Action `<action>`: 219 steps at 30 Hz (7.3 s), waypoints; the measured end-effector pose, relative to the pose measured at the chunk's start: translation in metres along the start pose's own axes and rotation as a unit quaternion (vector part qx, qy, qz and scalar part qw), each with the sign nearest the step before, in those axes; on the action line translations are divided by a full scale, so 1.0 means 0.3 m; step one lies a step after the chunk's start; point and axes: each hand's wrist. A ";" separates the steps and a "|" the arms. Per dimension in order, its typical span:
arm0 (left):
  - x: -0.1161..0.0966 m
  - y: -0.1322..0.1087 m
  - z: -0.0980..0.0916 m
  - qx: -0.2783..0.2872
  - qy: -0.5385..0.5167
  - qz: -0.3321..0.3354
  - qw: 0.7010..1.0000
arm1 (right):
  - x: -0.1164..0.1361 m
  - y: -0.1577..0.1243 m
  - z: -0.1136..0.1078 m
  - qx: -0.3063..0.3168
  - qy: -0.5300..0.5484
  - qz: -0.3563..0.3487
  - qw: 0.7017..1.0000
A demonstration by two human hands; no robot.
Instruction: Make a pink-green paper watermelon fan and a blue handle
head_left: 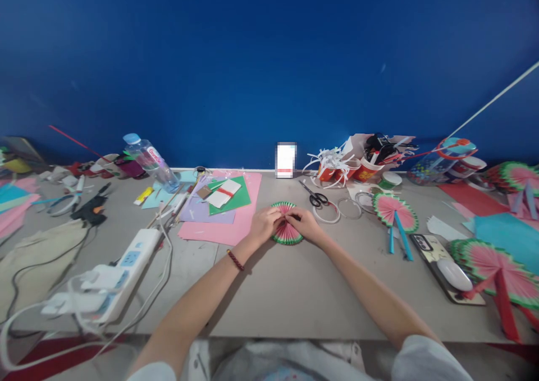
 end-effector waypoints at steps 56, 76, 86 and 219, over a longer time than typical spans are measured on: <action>0.027 0.018 0.025 -0.056 -0.241 -0.126 0.961 | 0.000 0.002 0.010 -0.056 -0.109 -0.106 0.987; 0.060 0.019 0.046 -0.058 -0.256 -0.118 0.958 | -0.006 -0.002 0.007 -0.063 -0.054 -0.082 0.993; 0.058 0.018 0.049 -0.052 -0.258 -0.135 0.955 | -0.021 0.001 0.026 -0.073 -0.063 -0.087 0.992; 0.080 0.026 0.067 -0.044 -0.259 -0.117 0.958 | 0.007 -0.015 0.083 -0.122 -0.069 -0.002 0.990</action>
Point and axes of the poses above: each hand's wrist, its own y-axis towards the middle knuckle, its own z-axis out of the palm, x = y × z, and after that the axes turned 8 degrees about -y, right-handed
